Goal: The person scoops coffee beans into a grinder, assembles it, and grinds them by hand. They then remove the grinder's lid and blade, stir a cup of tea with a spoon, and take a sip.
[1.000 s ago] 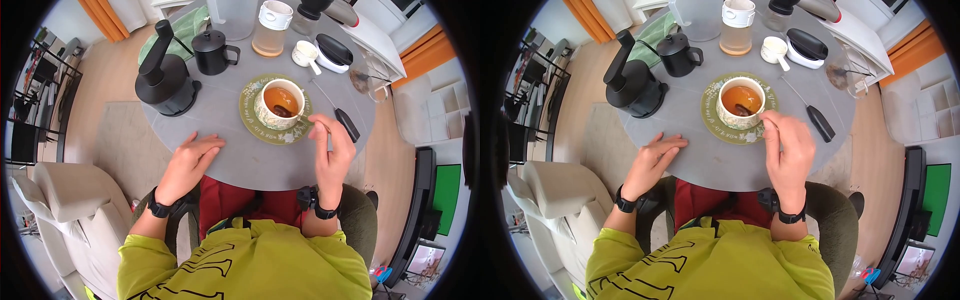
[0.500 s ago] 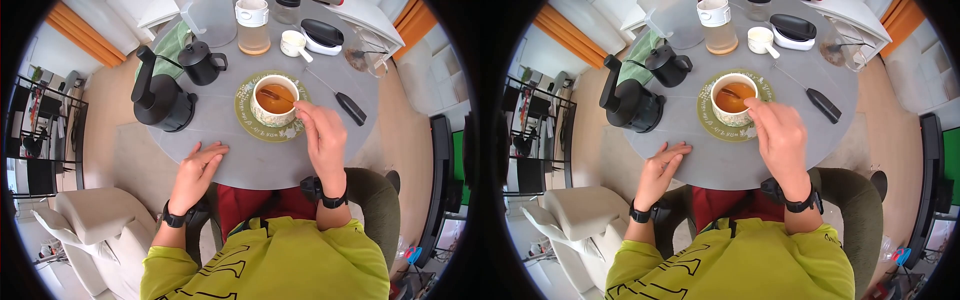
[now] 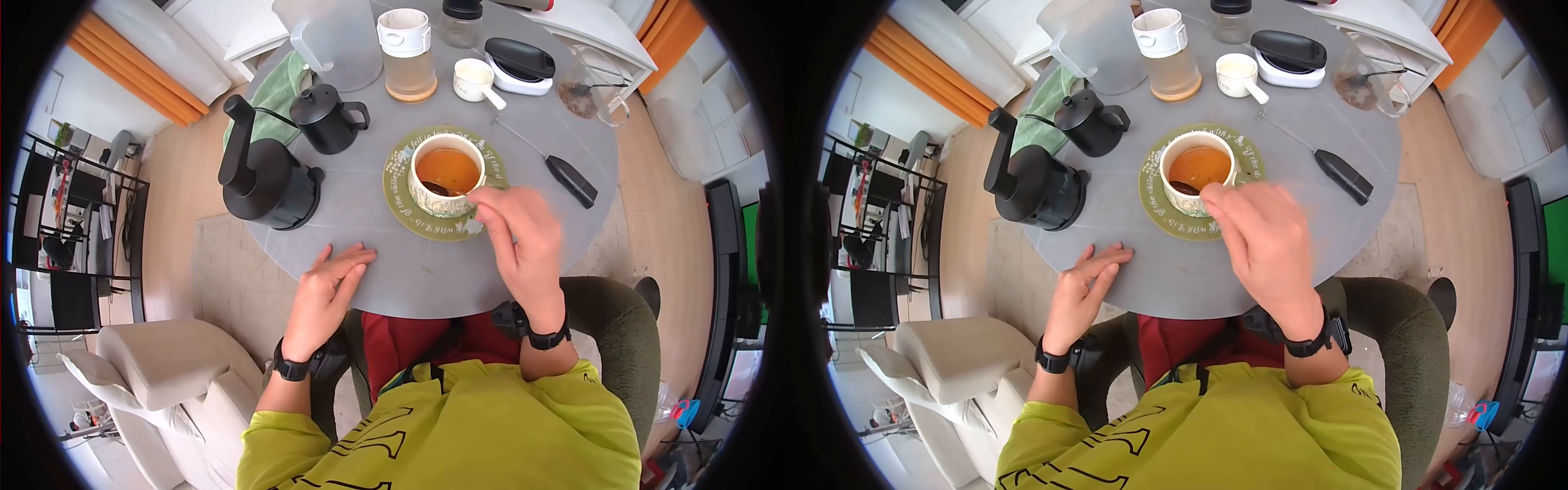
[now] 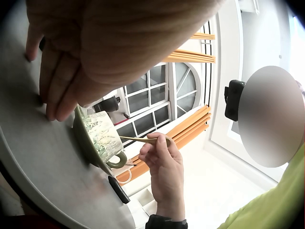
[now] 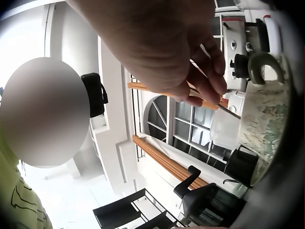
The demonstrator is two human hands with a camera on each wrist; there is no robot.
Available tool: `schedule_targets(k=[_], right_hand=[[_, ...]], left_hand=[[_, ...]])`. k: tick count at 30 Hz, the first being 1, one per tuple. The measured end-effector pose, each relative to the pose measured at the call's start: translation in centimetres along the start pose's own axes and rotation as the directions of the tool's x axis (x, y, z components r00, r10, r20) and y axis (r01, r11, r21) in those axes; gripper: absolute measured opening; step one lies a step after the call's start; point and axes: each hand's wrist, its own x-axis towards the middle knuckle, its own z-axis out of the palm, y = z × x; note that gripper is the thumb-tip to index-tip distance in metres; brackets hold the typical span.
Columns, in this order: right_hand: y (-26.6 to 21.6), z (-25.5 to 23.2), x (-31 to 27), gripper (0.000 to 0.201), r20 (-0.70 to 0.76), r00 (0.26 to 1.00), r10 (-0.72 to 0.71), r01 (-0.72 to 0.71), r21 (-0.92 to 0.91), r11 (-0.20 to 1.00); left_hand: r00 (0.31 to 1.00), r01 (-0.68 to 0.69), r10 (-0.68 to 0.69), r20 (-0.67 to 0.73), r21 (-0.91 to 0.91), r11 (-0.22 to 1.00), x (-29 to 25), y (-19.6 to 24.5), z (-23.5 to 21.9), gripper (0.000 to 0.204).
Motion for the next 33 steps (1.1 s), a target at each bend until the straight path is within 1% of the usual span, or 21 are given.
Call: schedule_targets(k=[2, 6, 8, 9, 10, 11, 12, 14, 15, 17, 18, 19, 20, 22, 23, 25, 27, 29, 30, 32, 33], right_hand=[[0.1, 0.2, 0.0, 0.016, 0.046, 0.998, -0.032, 0.033, -0.026, 0.999], [0.5, 0.4, 0.1, 0.019, 0.026, 0.998, -0.059, 0.06, -0.066, 0.996], [1.1, 0.4, -0.1, 0.02, 0.017, 0.998, -0.058, 0.059, -0.134, 0.989], [1.0, 0.2, 0.0, 0.02, 0.018, 0.997, -0.071, 0.073, -0.129, 0.989], [0.8, 0.0, 0.0, 0.019, 0.01, 0.999, -0.031, 0.032, -0.147, 0.989], [0.7, -0.1, 0.0, 0.018, 0.003, 1.0, 0.006, -0.005, -0.162, 0.987], [0.6, -0.3, -0.1, 0.018, 0.008, 1.0, -0.018, 0.019, -0.145, 0.989], [0.6, -0.2, -0.3, 0.015, -0.042, 0.998, 0.036, -0.042, -0.172, 0.984], [0.5, -0.5, -0.4, 0.013, -0.018, 0.998, 0.053, -0.055, -0.176, 0.983], [0.1, -0.7, -0.7, 0.011, -0.025, 0.993, 0.118, -0.119, -0.071, 0.99], [-0.2, -0.7, -0.9, 0.01, -0.025, 0.988, 0.151, -0.152, -0.058, 0.987], [-0.4, -0.7, -1.1, 0.011, -0.012, 0.98, 0.197, -0.197, -0.007, 0.98], [-0.4, -0.7, -1.2, 0.013, 0.002, 0.975, 0.223, -0.223, 0.016, 0.975], [0.1, -0.5, -1.4, 0.016, 0.055, 0.977, 0.204, -0.208, 0.077, 0.975], [0.0, -0.2, -1.2, 0.016, 0.079, 0.983, 0.164, -0.172, 0.109, 0.979], [-0.1, 0.3, -1.1, 0.018, 0.063, 0.981, 0.183, -0.189, 0.106, 0.976], [0.1, 0.6, -1.0, 0.019, 0.093, 0.985, 0.146, -0.155, 0.095, 0.983], [0.3, 0.9, -0.9, 0.02, 0.079, 0.987, 0.141, -0.144, 0.04, 0.989], [0.3, 1.0, -0.9, 0.02, 0.083, 0.987, 0.134, -0.138, 0.045, 0.989], [0.6, 1.0, -0.9, 0.021, 0.049, 0.986, 0.159, -0.158, -0.033, 0.987], [0.7, 0.9, -0.8, 0.021, 0.049, 0.986, 0.16, -0.158, -0.034, 0.987]], left_hand=[[1.0, -0.002, 0.002, -0.001, 0.0, 1.0, 0.0, 0.1, 0.0, 0.022], [1.0, -0.002, 0.002, 0.001, 0.009, 1.0, 0.1, 0.2, 0.0, 0.022], [1.0, -0.003, 0.004, -0.007, 0.012, 1.0, 0.0, 0.2, 0.0, 0.022], [1.0, 0.01, -0.01, 0.003, -0.002, 1.0, 0.0, 0.2, 0.0, 0.022], [1.0, 0.024, -0.024, 0.009, -0.014, 1.0, 0.0, 0.3, 0.0, 0.023], [0.999, 0.028, -0.028, -0.014, -0.013, 1.0, -0.1, 0.2, 0.1, 0.023], [1.0, 0.019, -0.019, 0.0, -0.013, 1.0, -0.1, 0.1, 0.2, 0.023], [1.0, -0.006, 0.006, 0.009, 0.001, 1.0, -0.2, -0.3, 0.1, 0.024], [0.999, 0.018, -0.017, -0.047, 0.02, 1.0, -0.3, -0.5, 0.1, 0.024], [1.0, -0.009, 0.009, -0.005, -0.006, 1.0, -0.5, -0.9, 0.4, 0.024], [0.999, -0.035, 0.035, -0.009, 0.003, 0.999, -0.6, -1.2, 0.5, 0.025], [0.998, -0.06, 0.06, -0.014, 0.014, 0.998, -0.7, -1.6, 0.5, 0.026], [0.996, -0.023, 0.026, -0.083, 0.037, 0.999, -0.7, -1.8, 0.7, 0.026], [0.986, -0.141, 0.139, -0.097, -0.01, 0.99, -0.5, -2.2, 1.3, 0.022], [0.982, -0.118, 0.117, -0.145, 0.003, 0.993, -0.5, -2.1, 1.0, 0.022], [0.996, -0.087, 0.087, 0.019, -0.018, 0.996, -0.6, -1.9, 0.5, 0.026], [0.996, -0.086, 0.086, -0.005, -0.02, 0.996, -0.7, -1.9, 0.6, 0.025], [0.994, -0.11, 0.11, -0.003, -0.042, 0.993, -0.7, -2.0, 0.7, 0.026], [0.994, -0.106, 0.106, -0.011, -0.041, 0.993, -0.8, -2.2, 0.7, 0.026], [0.991, -0.132, 0.132, -0.011, -0.041, 0.99, -0.7, -2.4, 0.9, 0.027], [0.991, -0.132, 0.131, -0.01, -0.042, 0.99, -0.7, -2.5, 0.9, 0.027]])
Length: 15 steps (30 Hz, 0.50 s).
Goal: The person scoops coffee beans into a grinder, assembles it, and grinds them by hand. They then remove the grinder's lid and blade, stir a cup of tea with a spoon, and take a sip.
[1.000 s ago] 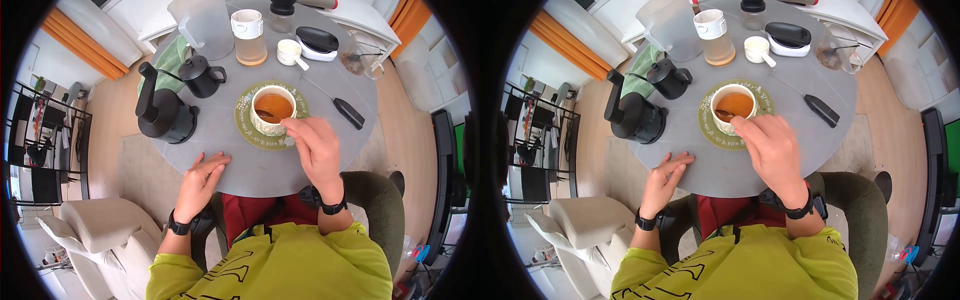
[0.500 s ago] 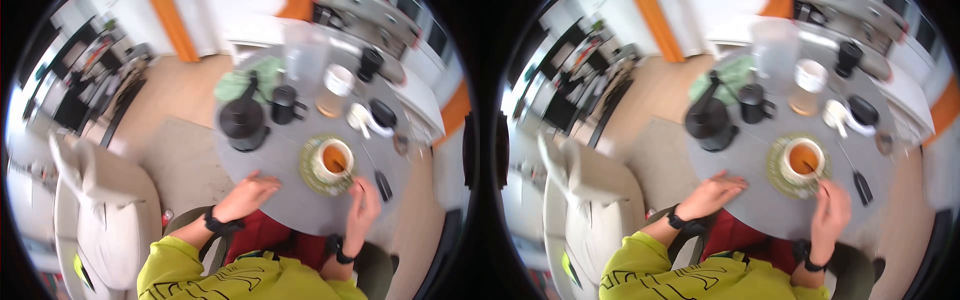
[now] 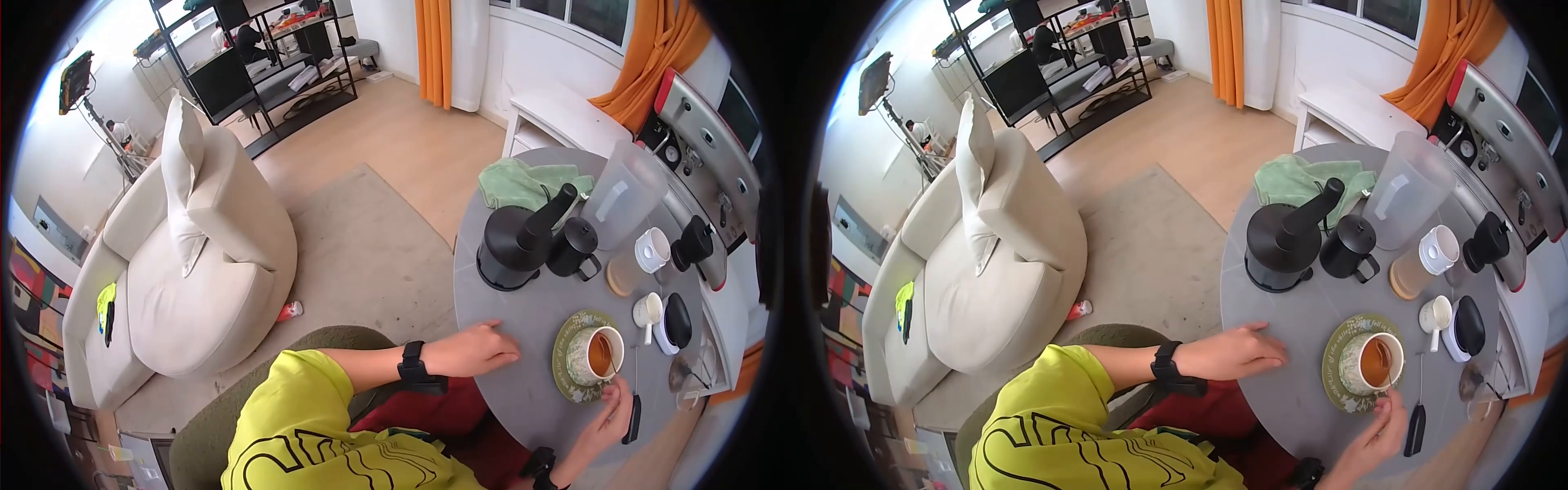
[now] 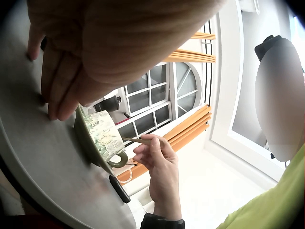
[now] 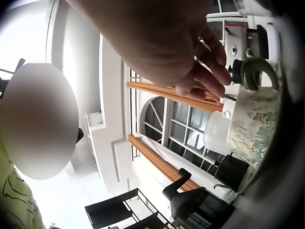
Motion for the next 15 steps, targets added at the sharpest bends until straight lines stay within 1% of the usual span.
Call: schedule_targets(k=[2, 3, 5, 9, 11, 12, 14, 15], right_hand=[[0.3, -0.3, 0.1, 0.021, -0.057, 0.998, -0.037, 0.032, -0.073, 0.997], [0.3, -0.5, 0.1, 0.021, -0.056, 0.998, -0.034, 0.029, -0.075, 0.997], [0.2, -1.0, 0.0, 0.02, -0.067, 0.998, 0.016, -0.019, -0.048, 0.999], [-0.6, -1.5, -0.2, 0.017, -0.063, 0.997, 0.041, -0.041, 0.01, 0.999], [-0.8, -1.5, -0.3, 0.018, 0.036, 0.998, 0.041, -0.044, 0.076, 0.996], [-0.7, -1.3, -0.3, 0.018, 0.036, 0.999, 0.041, -0.044, 0.077, 0.996], [-0.5, -0.5, -0.4, 0.018, 0.056, 0.998, -0.01, 0.002, 0.149, 0.989], [-0.7, -0.4, -0.2, 0.018, 0.056, 0.998, -0.011, 0.003, 0.15, 0.989]], left_hand=[[1.0, -0.005, 0.005, -0.004, 0.008, 1.0, 0.0, -0.1, 0.2, 0.027], [1.0, -0.005, 0.005, -0.001, 0.005, 1.0, 0.0, -0.2, 0.2, 0.027], [1.0, 0.007, -0.007, -0.005, 0.021, 1.0, 0.1, -0.2, 0.3, 0.028], [1.0, 0.01, -0.01, -0.009, 0.017, 1.0, 0.1, -0.1, 0.5, 0.029], [0.993, -0.035, 0.035, -0.11, -0.005, 0.999, 0.1, -0.3, 0.8, 0.024], [0.993, -0.035, 0.035, -0.11, -0.003, 0.999, 0.1, -0.3, 0.8, 0.024], [1.0, 0.001, -0.001, -0.018, 0.03, 1.0, 0.1, -0.2, 0.4, 0.029], [1.0, 0.001, -0.001, -0.019, 0.03, 1.0, 0.1, -0.1, 0.4, 0.029]])
